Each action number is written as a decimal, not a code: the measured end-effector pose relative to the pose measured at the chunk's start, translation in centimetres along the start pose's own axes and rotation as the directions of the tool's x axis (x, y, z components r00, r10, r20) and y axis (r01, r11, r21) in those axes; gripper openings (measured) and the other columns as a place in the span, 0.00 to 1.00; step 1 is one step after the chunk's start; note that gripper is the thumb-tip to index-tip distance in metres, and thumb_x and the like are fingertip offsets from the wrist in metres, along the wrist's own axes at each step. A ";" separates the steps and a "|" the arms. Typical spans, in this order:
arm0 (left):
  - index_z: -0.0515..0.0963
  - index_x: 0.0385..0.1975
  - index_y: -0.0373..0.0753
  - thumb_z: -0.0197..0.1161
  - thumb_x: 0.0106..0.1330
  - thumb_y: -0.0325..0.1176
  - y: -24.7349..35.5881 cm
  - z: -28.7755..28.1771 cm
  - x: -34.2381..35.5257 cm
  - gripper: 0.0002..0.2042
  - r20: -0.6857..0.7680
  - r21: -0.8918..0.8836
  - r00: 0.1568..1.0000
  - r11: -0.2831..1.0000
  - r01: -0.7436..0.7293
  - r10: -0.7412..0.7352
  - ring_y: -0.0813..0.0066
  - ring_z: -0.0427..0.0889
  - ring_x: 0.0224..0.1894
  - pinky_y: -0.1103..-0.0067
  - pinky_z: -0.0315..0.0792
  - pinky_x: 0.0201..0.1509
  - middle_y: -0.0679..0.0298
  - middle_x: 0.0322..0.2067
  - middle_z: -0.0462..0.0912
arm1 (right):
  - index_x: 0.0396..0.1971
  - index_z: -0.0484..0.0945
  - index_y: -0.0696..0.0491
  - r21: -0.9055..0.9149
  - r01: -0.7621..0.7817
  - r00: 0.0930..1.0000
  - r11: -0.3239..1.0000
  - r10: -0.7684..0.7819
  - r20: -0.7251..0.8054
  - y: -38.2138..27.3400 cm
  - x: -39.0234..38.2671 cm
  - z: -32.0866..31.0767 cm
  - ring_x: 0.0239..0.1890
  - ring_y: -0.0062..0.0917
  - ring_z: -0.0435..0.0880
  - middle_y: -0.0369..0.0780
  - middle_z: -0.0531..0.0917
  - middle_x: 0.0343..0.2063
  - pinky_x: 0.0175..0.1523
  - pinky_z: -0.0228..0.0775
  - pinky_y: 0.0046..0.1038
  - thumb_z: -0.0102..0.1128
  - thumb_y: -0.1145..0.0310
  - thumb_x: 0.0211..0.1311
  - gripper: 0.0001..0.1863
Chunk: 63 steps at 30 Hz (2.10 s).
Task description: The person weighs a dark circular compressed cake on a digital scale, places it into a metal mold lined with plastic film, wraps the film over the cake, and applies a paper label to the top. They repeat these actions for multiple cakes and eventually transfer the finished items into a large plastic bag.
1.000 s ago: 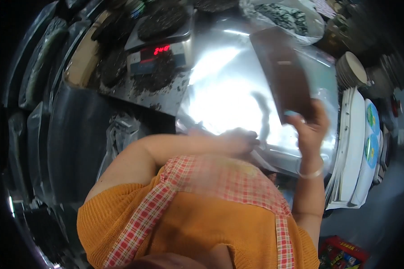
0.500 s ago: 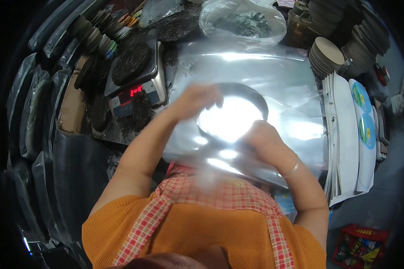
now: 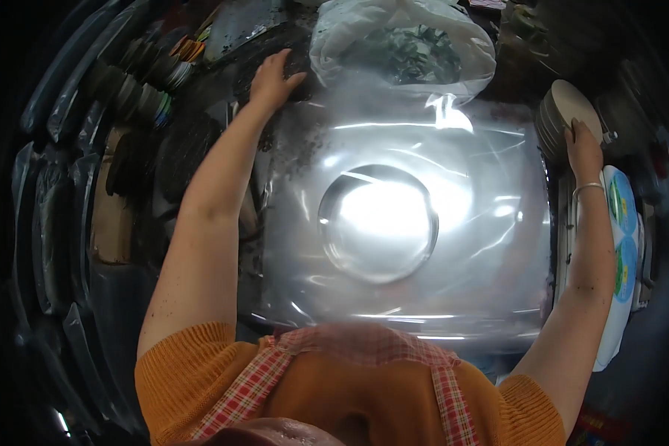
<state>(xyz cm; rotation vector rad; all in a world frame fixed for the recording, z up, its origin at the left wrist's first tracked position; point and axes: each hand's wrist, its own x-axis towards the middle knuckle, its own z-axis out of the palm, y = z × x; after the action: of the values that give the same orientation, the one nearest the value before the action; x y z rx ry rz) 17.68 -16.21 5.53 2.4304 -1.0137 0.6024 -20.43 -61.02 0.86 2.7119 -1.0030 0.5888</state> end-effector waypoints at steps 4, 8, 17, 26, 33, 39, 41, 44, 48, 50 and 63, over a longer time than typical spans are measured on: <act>0.74 0.47 0.42 0.58 0.57 0.50 -5.4 4.6 2.7 0.23 0.410 0.331 0.885 0.940 0.081 -0.220 0.60 0.75 0.49 0.70 0.69 0.51 0.55 0.46 0.75 | 0.42 0.77 0.49 -0.023 0.164 0.985 0.986 -0.165 -0.042 0.8 -0.5 -1.6 0.38 0.37 0.80 0.40 0.81 0.38 0.42 0.72 0.31 0.56 0.61 0.57 0.14; 0.74 0.49 0.43 0.57 0.57 0.51 -7.4 2.8 4.0 0.24 0.472 0.218 0.854 0.967 0.130 -0.220 0.56 0.75 0.48 0.70 0.68 0.51 0.54 0.44 0.77 | 0.41 0.78 0.48 0.062 0.252 0.963 0.966 -0.244 -0.110 1.6 -1.7 -2.7 0.33 0.29 0.82 0.40 0.82 0.35 0.36 0.73 0.26 0.57 0.66 0.58 0.11; 0.73 0.39 0.34 0.51 0.62 0.41 -15.8 -3.7 2.9 0.16 -0.523 -0.354 0.735 0.894 0.273 -0.431 0.50 0.74 0.44 0.65 0.66 0.49 0.45 0.38 0.75 | 0.38 0.78 0.52 0.156 0.729 0.659 0.666 -0.624 -0.418 -21.2 -12.9 -17.5 0.31 0.32 0.82 0.43 0.82 0.34 0.31 0.74 0.27 0.59 0.79 0.48 0.14; 0.70 0.52 0.42 0.50 0.66 0.35 -28.4 -31.3 -23.9 0.16 -0.522 0.469 0.824 0.881 0.059 0.222 0.62 0.76 0.46 0.75 0.73 0.43 0.52 0.48 0.74 | 0.41 0.76 0.62 0.832 -0.161 0.985 0.531 0.038 0.167 -16.4 -17.0 -15.5 0.43 0.24 0.78 0.41 0.80 0.39 0.51 0.68 0.25 0.53 0.69 0.62 0.13; 0.70 0.49 0.35 0.59 0.56 0.51 -29.8 -23.2 -35.7 0.27 0.088 0.552 0.838 0.727 0.409 -0.539 0.60 0.74 0.48 0.70 0.70 0.49 0.52 0.47 0.74 | 0.35 0.77 0.62 0.856 0.206 0.806 0.475 -0.578 0.127 -35.5 -13.0 -17.3 0.32 0.18 0.78 0.40 0.81 0.28 0.39 0.69 0.19 0.58 0.73 0.55 0.09; 0.70 0.50 0.38 0.58 0.57 0.53 -31.1 -25.5 -32.9 0.28 0.361 0.531 0.667 0.732 0.427 -0.652 0.57 0.76 0.44 0.67 0.71 0.45 0.53 0.42 0.77 | 0.35 0.79 0.57 0.855 0.495 0.575 0.156 -0.797 -0.187 -51.9 -11.2 -16.6 0.34 0.27 0.81 0.43 0.81 0.32 0.39 0.73 0.24 0.61 0.72 0.53 0.09; 0.70 0.50 0.40 0.57 0.59 0.45 -30.9 -24.7 -32.3 0.23 0.365 0.506 0.677 0.747 0.432 -0.639 0.53 0.76 0.43 0.65 0.71 0.46 0.50 0.41 0.77 | 0.46 0.73 0.54 0.617 0.769 0.485 0.166 -0.780 -0.395 -57.1 -10.4 -15.5 0.48 0.38 0.75 0.44 0.76 0.46 0.50 0.69 0.30 0.62 0.69 0.50 0.20; 0.68 0.50 0.40 0.58 0.56 0.38 -30.4 -24.3 -31.8 0.22 0.081 0.433 0.671 0.632 0.642 -0.737 0.51 0.77 0.43 0.64 0.70 0.47 0.49 0.40 0.78 | 0.60 0.59 0.44 0.372 0.868 0.482 0.330 -0.740 -0.469 -63.8 -9.7 -10.6 0.61 0.41 0.60 0.45 0.62 0.59 0.62 0.56 0.33 0.66 0.61 0.45 0.39; 0.64 0.52 0.34 0.53 0.57 0.32 -33.4 -34.0 -32.9 0.22 -0.702 0.180 0.635 0.783 0.595 -0.321 0.51 0.73 0.48 0.65 0.70 0.47 0.45 0.48 0.72 | 0.56 0.65 0.48 0.455 0.824 0.479 0.339 -0.845 -0.237 -62.0 -10.3 -13.7 0.57 0.37 0.65 0.44 0.67 0.55 0.59 0.60 0.32 0.64 0.66 0.47 0.32; 0.59 0.56 0.37 0.53 0.57 0.28 -28.3 -35.7 -28.2 0.24 -0.786 -0.378 0.320 0.821 0.428 -0.529 0.57 0.73 0.47 0.68 0.71 0.46 0.50 0.50 0.69 | 0.54 0.68 0.49 0.537 0.768 0.480 0.348 -0.868 -0.125 -58.9 -8.7 -13.1 0.55 0.35 0.68 0.43 0.70 0.52 0.57 0.61 0.30 0.63 0.69 0.47 0.29; 0.51 0.62 0.37 0.68 0.49 0.42 0.7 -15.0 -15.5 0.42 -0.180 -0.659 0.983 0.736 -0.152 0.042 0.57 0.54 0.64 0.70 0.51 0.66 0.49 0.62 0.54 | 0.41 0.71 0.55 0.640 -0.494 0.870 -0.589 -0.341 0.357 -35.5 -11.6 -16.7 0.34 0.23 0.75 0.36 0.76 0.33 0.41 0.69 0.27 0.54 0.57 0.61 0.17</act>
<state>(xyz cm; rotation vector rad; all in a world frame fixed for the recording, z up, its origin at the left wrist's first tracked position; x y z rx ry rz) 3.90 -0.01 9.48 1.6699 -1.0660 0.3551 -10.13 -22.44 9.58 4.8775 -0.7294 1.8379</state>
